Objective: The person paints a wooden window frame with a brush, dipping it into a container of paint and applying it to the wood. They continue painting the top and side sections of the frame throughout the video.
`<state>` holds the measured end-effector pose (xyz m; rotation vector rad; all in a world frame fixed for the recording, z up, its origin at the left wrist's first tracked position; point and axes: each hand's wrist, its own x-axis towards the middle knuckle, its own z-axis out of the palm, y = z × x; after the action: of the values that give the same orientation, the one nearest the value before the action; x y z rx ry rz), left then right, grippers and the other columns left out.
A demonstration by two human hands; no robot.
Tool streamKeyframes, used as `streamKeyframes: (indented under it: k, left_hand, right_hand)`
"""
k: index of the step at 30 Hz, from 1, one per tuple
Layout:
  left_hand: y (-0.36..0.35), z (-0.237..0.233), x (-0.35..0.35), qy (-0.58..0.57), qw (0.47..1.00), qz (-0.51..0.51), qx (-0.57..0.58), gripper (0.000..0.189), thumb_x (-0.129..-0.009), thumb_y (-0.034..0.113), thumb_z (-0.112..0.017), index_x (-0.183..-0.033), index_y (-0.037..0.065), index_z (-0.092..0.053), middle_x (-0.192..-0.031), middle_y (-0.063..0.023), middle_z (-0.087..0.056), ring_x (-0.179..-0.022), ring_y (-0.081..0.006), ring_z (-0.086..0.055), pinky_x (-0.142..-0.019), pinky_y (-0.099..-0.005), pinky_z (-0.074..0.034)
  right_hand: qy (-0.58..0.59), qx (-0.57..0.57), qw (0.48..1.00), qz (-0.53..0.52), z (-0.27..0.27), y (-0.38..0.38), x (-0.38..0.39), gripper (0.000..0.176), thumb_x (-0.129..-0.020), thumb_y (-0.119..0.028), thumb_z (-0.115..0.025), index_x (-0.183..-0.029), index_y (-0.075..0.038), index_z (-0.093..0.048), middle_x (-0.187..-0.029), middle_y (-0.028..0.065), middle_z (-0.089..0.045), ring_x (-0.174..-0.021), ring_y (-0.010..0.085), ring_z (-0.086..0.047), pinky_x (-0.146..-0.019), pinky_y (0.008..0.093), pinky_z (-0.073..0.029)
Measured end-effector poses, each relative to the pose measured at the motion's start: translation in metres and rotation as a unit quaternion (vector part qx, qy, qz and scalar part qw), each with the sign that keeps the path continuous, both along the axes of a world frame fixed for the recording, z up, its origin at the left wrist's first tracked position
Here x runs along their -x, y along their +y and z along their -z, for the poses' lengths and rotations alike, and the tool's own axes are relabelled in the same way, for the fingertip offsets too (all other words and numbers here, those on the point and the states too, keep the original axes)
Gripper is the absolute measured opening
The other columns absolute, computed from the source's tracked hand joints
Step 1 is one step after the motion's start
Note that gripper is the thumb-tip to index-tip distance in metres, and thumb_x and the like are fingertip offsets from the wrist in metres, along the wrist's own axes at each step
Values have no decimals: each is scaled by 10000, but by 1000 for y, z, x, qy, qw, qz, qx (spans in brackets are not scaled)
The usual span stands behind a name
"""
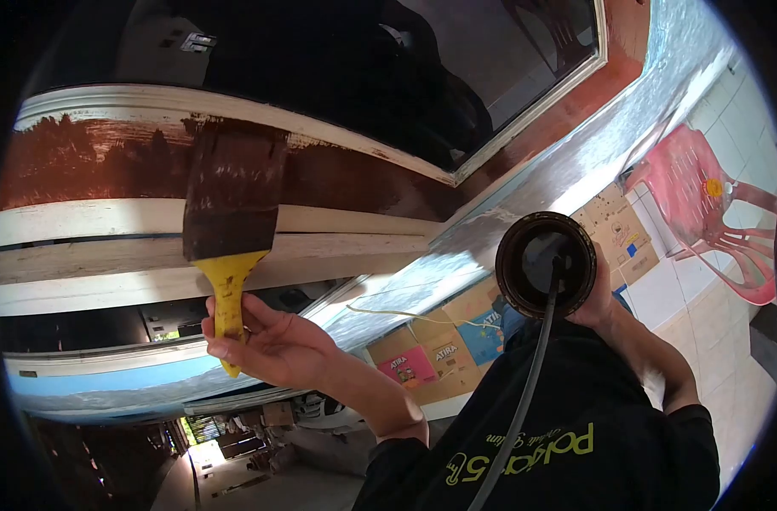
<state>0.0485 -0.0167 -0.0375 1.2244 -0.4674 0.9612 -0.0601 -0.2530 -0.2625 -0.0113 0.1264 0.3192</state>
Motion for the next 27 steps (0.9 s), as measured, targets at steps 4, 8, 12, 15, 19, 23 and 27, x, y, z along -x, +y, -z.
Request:
streamKeyframes:
  k: [4, 8, 12, 15, 19, 23, 27]
  left_hand:
    - [-4, -4, 1, -12, 1000, 3, 4, 453, -962, 363, -467, -1175, -36, -431, -1168, -166, -527, -1083, -241, -578, -941, -296, -525]
    - [-2, -1, -2, 0, 1000, -10, -16, 464, -963, 370, -461, -1177, -39, -424, -1166, -169, -527, -1091, -240, -573, -950, -300, -519]
    - [4, 2, 3, 1, 1000, -10, -15, 482, -964, 381, -453, -1183, -47, -413, -1166, -174, -524, -1109, -244, -559, -964, -312, -510]
    - [-6, -1, 2, -2, 1000, -17, -15, 478, -964, 376, -454, -1183, -47, -412, -1166, -177, -525, -1104, -241, -565, -949, -308, -521]
    - [-3, 0, -1, -2, 999, -23, -23, 476, -962, 373, -461, -1184, -45, -413, -1163, -182, -529, -1086, -236, -579, -931, -302, -531]
    - [5, 2, 4, -12, 1000, -18, -14, 476, -963, 374, -457, -1175, -51, -427, -1153, -182, -539, -1101, -236, -570, -955, -310, -514]
    - [-4, 0, 3, -3, 1000, -1, -5, 455, -968, 358, -454, -1169, -49, -435, -1145, -179, -541, -1103, -233, -570, -948, -304, -519]
  right_hand:
    - [-3, 8, 1000, 4, -5, 1, 0, 653, -913, -569, -326, -1306, -68, -465, -1268, 138, -519, -1143, 266, -521, -944, 443, -457]
    - [-11, 0, 1000, -7, -4, 1, 0, 651, -912, -569, -326, -1304, -69, -469, -1273, 133, -516, -1140, 264, -522, -946, 446, -454]
    - [-3, -2, 1000, -1, -4, 0, 0, 656, -914, -570, -317, -1304, -65, -467, -1272, 135, -517, -1140, 262, -522, -943, 449, -456]
    - [-2, -3, 1000, -6, -1, 2, 0, 660, -913, -572, -315, -1306, -63, -466, -1269, 136, -520, -1140, 265, -522, -943, 450, -455]
    - [-11, -3, 1000, -7, 1, 2, 0, 665, -914, -575, -310, -1308, -62, -464, -1271, 139, -521, -1141, 270, -523, -942, 449, -457]
    - [-5, 18, 1000, -4, -2, 0, 1, 659, -918, -569, -302, -1312, -66, -462, -1281, 139, -514, -1143, 271, -523, -940, 451, -461]
    - [-1, 5, 1000, -10, 0, 2, 1, 659, -913, -573, -305, -1311, -73, -466, -1285, 134, -513, -1152, 268, -517, -942, 454, -455]
